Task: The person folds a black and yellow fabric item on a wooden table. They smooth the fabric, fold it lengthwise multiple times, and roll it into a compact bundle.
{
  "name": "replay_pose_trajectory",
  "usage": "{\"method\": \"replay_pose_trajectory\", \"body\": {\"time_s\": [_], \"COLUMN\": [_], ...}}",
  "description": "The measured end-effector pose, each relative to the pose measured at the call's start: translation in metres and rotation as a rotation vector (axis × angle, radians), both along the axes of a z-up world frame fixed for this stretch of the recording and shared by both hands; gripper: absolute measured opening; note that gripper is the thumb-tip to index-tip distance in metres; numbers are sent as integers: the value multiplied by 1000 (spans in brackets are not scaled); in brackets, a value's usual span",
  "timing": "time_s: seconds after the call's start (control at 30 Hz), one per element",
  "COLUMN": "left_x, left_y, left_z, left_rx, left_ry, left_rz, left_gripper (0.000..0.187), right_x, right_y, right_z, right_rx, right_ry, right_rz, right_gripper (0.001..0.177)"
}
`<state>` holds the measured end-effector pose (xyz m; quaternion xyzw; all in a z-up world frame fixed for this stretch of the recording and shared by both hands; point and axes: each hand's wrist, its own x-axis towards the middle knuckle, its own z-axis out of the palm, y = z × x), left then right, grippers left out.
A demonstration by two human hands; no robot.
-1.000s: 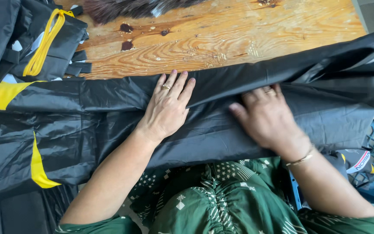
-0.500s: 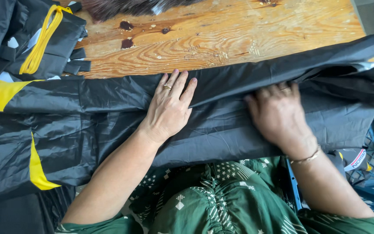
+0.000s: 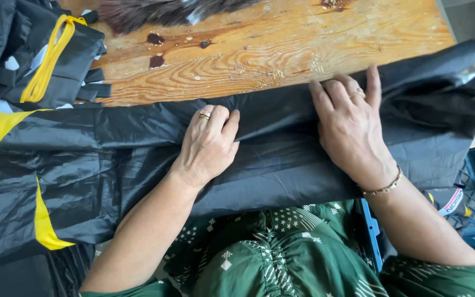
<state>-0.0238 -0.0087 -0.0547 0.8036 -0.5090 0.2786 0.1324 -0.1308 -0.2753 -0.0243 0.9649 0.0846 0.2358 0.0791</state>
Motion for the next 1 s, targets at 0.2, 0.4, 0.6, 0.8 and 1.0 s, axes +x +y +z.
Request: {"method": "replay_pose_trajectory", "body": {"time_s": [0.2, 0.4, 0.6, 0.8, 1.0], "left_x": [-2, 0, -17, -38, -87], "left_y": [1, 6, 3, 9, 19], "left_z": [-2, 15, 81, 64, 23], "left_rx": [41, 233, 372, 548, 426], "left_ry": [40, 336, 698, 667, 491], "left_rz": [72, 120, 156, 281, 374], "left_gripper": [40, 35, 68, 65, 71], "right_x": [-35, -43, -31, -28, -47], "right_y": [-44, -29, -41, -32, -41], "right_z": [-21, -23, -46, -43, -55], "right_rx": [-21, -69, -18, 36, 160], "right_ry": [-77, -55, -159, -216, -234], "right_rz": [-102, -125, 44, 96, 127], "right_gripper": [50, 14, 17, 19, 20]}}
